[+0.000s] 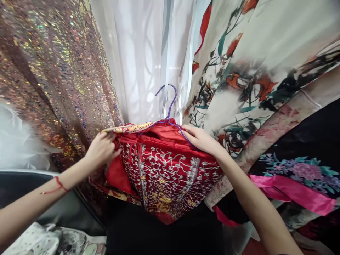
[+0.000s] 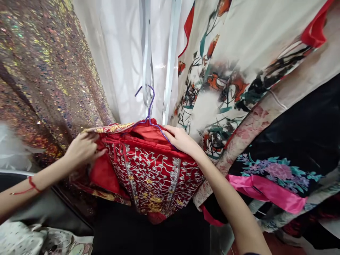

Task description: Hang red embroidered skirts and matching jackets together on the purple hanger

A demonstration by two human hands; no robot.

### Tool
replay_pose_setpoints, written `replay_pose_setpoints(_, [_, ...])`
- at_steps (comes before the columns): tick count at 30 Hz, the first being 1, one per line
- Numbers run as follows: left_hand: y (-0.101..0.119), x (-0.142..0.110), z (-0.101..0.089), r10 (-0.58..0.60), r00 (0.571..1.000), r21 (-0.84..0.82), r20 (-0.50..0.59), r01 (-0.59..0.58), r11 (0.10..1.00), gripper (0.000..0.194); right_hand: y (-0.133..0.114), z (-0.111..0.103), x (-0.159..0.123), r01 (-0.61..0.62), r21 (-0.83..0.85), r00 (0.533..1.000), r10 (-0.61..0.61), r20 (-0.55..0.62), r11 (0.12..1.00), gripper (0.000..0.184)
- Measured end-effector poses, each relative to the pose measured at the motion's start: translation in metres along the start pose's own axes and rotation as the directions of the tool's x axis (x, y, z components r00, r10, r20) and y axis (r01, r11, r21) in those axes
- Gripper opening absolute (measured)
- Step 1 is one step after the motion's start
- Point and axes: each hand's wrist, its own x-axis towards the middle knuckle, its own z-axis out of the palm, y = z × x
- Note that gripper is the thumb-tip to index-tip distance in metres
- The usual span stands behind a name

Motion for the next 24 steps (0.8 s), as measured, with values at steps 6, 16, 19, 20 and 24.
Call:
replay_pose_setpoints(6, [-0.059, 0.011, 0.009, 0.174, 0.978, -0.191, -0.118, -0.195, 0.962, 0.028, 0.013, -0.004, -0.006, -0.07, 0.09, 0.995, 0.076, -0.068, 0.993, 0.045])
replay_pose_setpoints(16, [-0.041, 0.007, 0.032, -0.368, 0.858, -0.295, 0.358, 0.478, 0.827, 0.042, 0.034, -0.031, -0.015, -0.228, 0.295, 0.971, 0.192, 0.144, 0.928, 0.049])
replay_pose_setpoints(19, [-0.041, 0.023, 0.05, -0.157, 0.844, -0.469, 0.513, 0.429, 0.772, 0.049, 0.035, -0.027, -0.018, -0.166, 0.305, 0.986, 0.155, 0.061, 0.938, 0.046])
replay_pose_setpoints(20, [-0.04, 0.031, 0.056, -0.083, 0.85, -0.499, 0.52, 0.382, 0.777, 0.047, 0.034, -0.024, -0.019, -0.141, 0.302, 0.99, 0.142, 0.017, 0.943, 0.045])
replay_pose_setpoints(24, [-0.037, 0.065, 0.066, 0.06, 0.853, -0.509, 0.518, 0.251, 0.823, 0.029, 0.027, -0.017, -0.02, -0.083, 0.236, 0.989, 0.109, -0.098, 0.968, 0.04])
